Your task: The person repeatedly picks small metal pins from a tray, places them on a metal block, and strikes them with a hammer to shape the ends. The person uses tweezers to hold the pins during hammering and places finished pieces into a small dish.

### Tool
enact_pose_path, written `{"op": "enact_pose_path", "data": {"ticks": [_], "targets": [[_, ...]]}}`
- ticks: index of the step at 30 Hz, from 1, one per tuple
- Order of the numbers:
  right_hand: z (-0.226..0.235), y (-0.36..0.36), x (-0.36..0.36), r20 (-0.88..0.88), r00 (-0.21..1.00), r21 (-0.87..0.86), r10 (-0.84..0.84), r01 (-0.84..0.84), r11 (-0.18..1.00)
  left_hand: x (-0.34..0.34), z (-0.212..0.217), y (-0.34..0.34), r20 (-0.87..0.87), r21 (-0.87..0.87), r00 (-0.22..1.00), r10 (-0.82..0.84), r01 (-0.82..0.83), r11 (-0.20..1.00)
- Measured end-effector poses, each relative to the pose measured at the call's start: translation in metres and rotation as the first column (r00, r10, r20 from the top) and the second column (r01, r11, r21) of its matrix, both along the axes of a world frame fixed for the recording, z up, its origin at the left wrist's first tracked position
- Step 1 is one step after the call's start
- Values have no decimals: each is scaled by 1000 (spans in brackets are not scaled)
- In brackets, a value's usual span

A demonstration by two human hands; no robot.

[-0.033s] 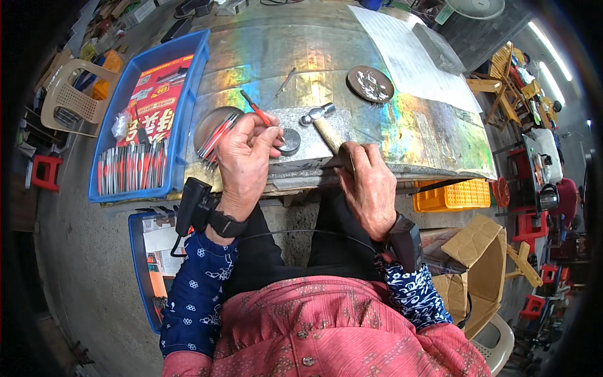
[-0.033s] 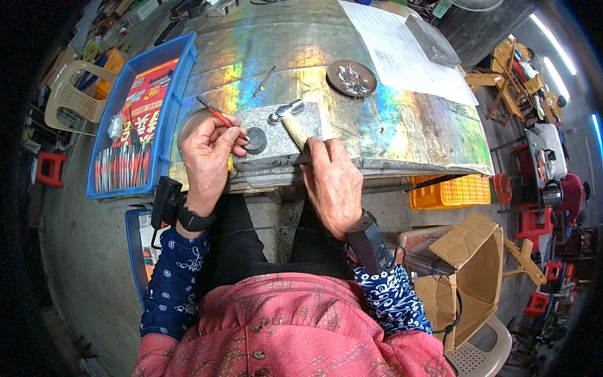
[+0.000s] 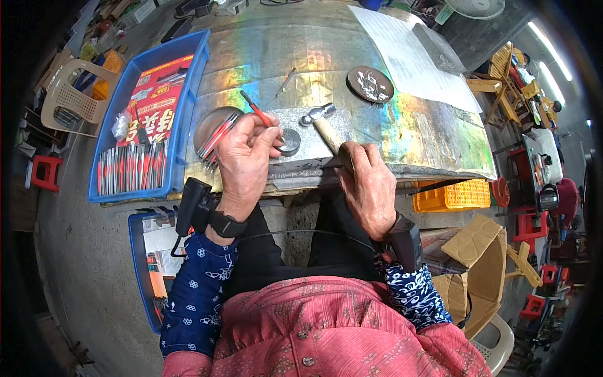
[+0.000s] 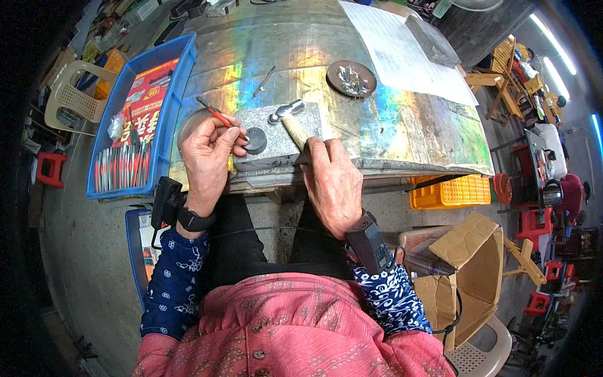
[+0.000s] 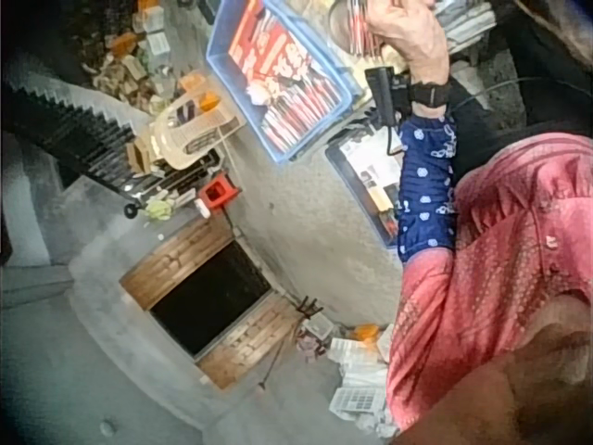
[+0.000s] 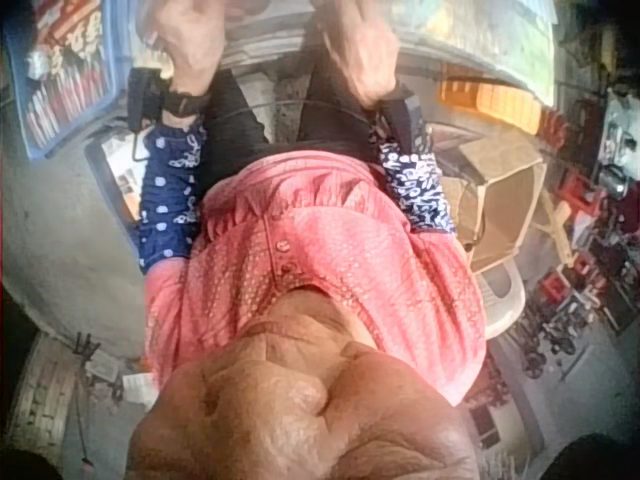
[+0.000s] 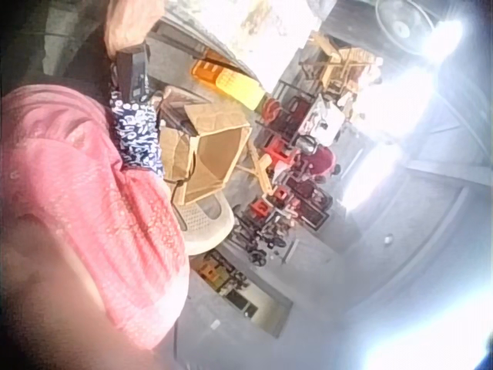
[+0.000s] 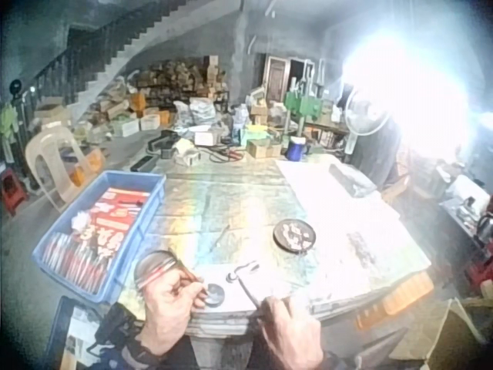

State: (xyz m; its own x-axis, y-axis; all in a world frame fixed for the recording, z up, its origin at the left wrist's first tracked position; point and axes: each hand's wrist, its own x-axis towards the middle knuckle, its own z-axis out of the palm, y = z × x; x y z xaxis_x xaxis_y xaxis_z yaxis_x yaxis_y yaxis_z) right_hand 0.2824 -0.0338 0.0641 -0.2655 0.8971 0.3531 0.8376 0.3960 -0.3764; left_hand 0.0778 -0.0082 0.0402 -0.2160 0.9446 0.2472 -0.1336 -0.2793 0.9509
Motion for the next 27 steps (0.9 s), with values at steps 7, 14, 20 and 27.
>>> {"op": "enact_pose_path", "data": {"ticks": [7, 14, 20, 27], "targets": [[-1, 1, 0, 5, 1000, -16, 2, -2, 1000, 2, 1, -2, -37, 0, 999, 26, -26, 1000], [-7, -1, 1, 24, 999, -29, -20, 21, 999, 5, 3, -5, -390, 134, 908, 155, -110, 985], [2, 5, 0, 164, 985, 146, -46, 22, 989, 8, 9, -8, -491, 244, 842, 222, -112, 963], [73, -10, 7, -247, 960, 147, 133, -99, 984, 9, 11, -9, -489, 258, 837, 247, -132, 957]]}}
